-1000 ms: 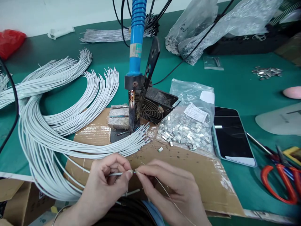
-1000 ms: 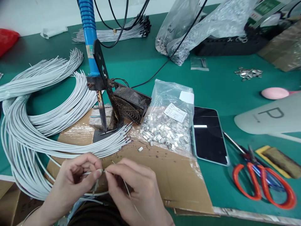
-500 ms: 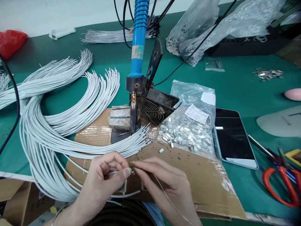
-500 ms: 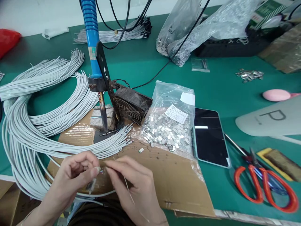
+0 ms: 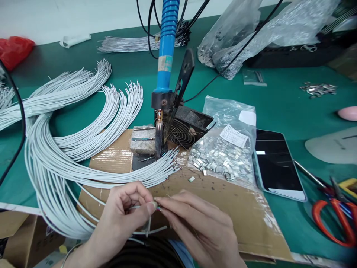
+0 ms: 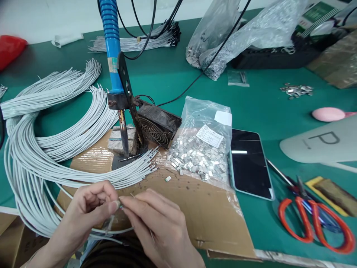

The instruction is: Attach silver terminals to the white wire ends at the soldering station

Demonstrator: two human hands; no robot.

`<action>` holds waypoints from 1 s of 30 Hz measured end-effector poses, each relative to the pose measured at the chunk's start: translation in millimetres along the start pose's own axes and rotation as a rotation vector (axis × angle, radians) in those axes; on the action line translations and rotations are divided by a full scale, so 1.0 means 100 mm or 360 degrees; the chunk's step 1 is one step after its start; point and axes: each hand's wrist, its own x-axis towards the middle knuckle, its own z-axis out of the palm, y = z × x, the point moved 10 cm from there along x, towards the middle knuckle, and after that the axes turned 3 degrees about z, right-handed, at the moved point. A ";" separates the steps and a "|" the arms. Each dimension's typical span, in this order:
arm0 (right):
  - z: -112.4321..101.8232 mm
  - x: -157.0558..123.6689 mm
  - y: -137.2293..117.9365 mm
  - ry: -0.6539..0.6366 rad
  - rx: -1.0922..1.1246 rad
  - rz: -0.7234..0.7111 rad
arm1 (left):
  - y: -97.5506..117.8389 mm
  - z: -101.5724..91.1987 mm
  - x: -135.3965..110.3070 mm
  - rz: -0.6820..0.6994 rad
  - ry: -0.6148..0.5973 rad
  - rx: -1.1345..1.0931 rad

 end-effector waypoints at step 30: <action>0.00 -0.18 0.41 0.0261 0.0576 0.0622 | 0.18 0.00 -0.03 -0.0093 0.0317 0.0132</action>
